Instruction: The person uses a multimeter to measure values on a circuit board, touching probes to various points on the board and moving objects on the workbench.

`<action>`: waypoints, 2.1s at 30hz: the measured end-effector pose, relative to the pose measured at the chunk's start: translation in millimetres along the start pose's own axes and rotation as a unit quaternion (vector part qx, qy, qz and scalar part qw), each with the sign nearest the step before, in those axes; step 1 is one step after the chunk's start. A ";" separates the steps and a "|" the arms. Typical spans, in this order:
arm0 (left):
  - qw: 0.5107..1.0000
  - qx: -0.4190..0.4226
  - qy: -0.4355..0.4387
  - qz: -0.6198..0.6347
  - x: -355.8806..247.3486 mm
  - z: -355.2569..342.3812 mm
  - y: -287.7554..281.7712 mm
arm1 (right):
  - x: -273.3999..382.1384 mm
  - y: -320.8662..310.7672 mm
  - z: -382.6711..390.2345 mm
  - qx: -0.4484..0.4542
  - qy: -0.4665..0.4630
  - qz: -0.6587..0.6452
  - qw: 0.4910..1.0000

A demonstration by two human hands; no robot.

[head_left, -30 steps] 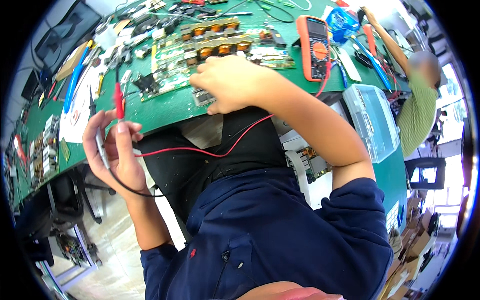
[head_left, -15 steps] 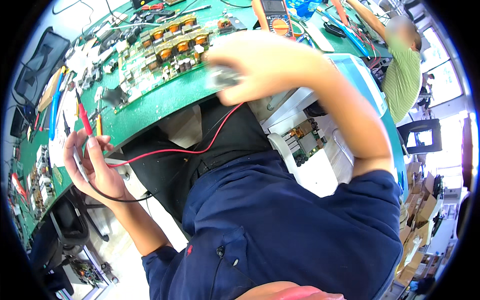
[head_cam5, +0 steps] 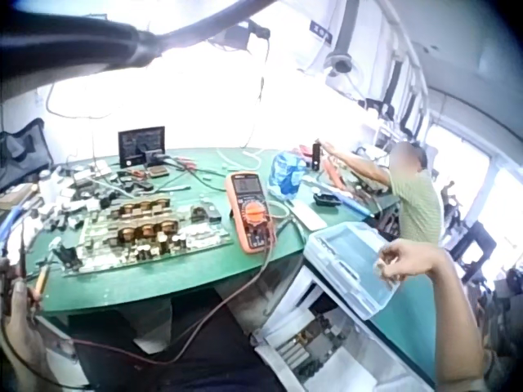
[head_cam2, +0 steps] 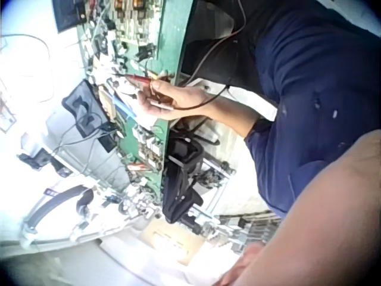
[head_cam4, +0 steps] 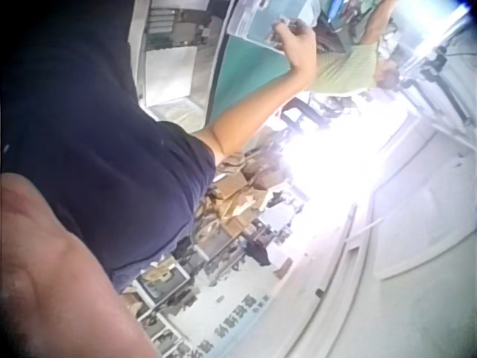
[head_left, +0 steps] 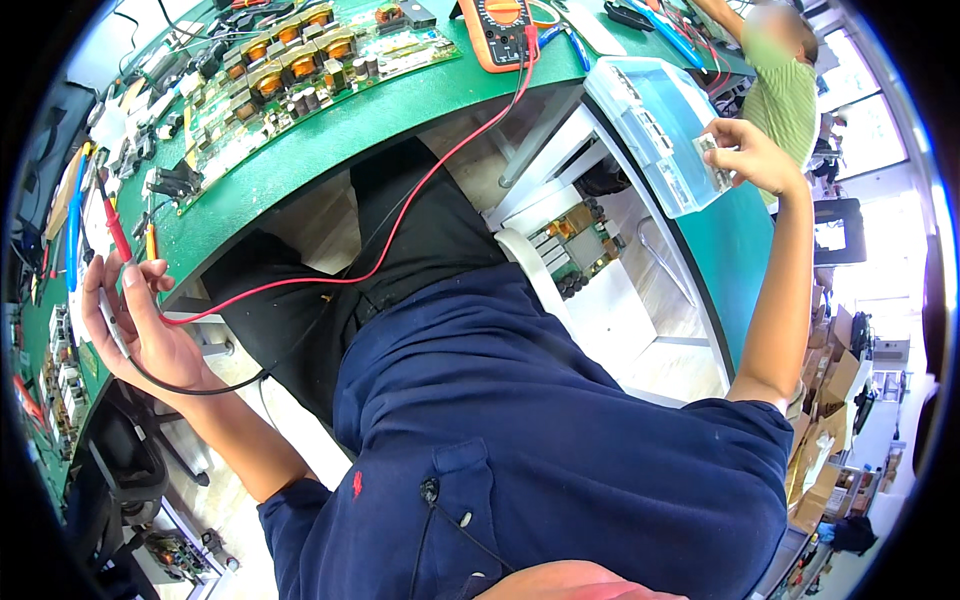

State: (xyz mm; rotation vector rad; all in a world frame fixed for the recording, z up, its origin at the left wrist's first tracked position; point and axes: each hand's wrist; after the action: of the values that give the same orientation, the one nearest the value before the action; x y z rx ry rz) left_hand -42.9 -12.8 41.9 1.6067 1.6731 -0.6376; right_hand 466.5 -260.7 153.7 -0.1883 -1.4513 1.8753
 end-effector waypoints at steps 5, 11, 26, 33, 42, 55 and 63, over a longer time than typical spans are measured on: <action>1.000 0.008 0.006 -0.013 -4.0 0.8 -0.1 | -9.2 15.9 -9.0 0.017 -0.035 -0.049 0.998; 1.000 -0.002 0.001 -0.007 -5.4 3.4 5.9 | -37.1 11.5 -17.7 -0.030 -0.047 0.033 0.998; 1.000 0.001 0.006 -0.002 -12.1 4.2 8.7 | -53.2 24.1 -35.0 -0.066 -0.051 0.013 0.996; 1.000 0.002 -0.006 -0.002 -11.2 5.4 8.3 | -46.6 28.0 -30.8 -0.055 0.005 0.177 0.983; 1.000 0.015 0.019 -0.010 -9.0 3.5 5.5 | -23.5 19.7 -14.2 -0.035 -0.083 -0.013 0.996; 0.999 0.006 0.035 -0.009 -12.8 4.7 1.9 | -4.6 26.2 -1.8 0.096 -0.080 -0.082 0.989; 0.997 0.014 0.081 -0.014 -6.0 0.5 0.8 | -8.1 26.8 -1.2 0.134 -0.083 -0.121 0.980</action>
State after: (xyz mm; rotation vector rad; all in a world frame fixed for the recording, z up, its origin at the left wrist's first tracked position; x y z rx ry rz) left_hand -42.2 -16.9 46.3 1.6964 1.8129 -0.5598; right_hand 460.4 -267.1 127.1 0.2697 -1.2480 1.8937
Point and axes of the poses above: each hand's wrist, its own z-axis away from the middle knuckle, its own y-axis out of the palm, x = y × z, and after that the axes turned 3 degrees about z, right-handed
